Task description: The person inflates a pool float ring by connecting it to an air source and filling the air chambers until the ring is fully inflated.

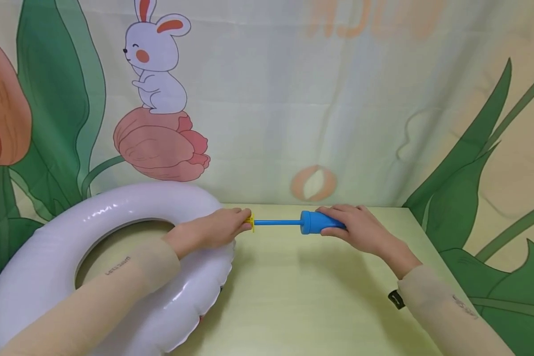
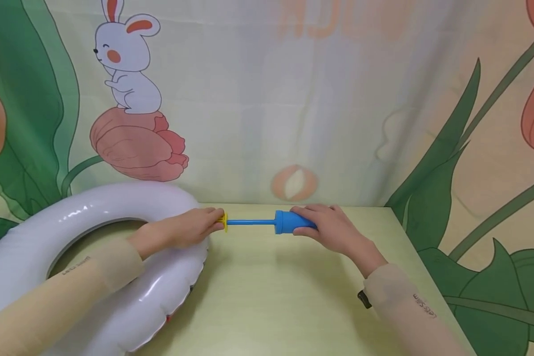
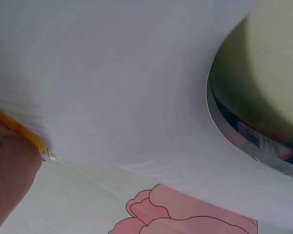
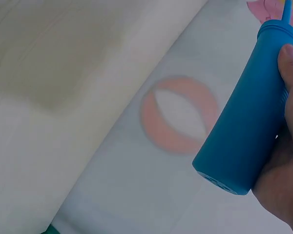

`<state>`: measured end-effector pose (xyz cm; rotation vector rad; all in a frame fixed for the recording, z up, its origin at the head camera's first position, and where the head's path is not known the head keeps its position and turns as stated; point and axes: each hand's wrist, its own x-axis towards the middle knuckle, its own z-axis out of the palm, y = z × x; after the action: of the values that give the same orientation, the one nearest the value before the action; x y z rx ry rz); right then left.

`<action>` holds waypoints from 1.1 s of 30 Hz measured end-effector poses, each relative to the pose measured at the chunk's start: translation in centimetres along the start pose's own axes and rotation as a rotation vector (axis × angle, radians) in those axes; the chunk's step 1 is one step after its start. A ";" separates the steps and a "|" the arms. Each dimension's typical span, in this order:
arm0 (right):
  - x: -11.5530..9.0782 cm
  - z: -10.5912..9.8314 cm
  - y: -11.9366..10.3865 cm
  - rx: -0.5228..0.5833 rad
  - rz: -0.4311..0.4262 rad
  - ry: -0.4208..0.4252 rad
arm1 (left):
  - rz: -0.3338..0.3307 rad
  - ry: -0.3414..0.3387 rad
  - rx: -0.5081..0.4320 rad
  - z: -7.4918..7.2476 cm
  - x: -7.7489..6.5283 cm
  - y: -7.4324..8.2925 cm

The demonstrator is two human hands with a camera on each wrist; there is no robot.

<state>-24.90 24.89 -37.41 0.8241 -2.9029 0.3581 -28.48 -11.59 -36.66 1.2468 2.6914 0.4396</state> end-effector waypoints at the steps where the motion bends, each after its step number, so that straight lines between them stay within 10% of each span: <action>1: -0.2 -0.1 0.4 0.004 0.005 -0.003 | -0.001 -0.002 -0.002 0.0 0.0 -0.1; 10: -1.3 0.3 1.7 0.007 0.015 -0.001 | 0.004 0.004 0.029 0.6 -0.2 -0.5; 33: 3.7 1.2 -5.4 -0.058 -0.095 -0.002 | 0.004 -0.020 0.037 0.4 1.9 1.9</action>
<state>-25.23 18.22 -36.88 0.9491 -2.8483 0.2627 -28.25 -8.88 -36.46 1.2596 2.6925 0.3781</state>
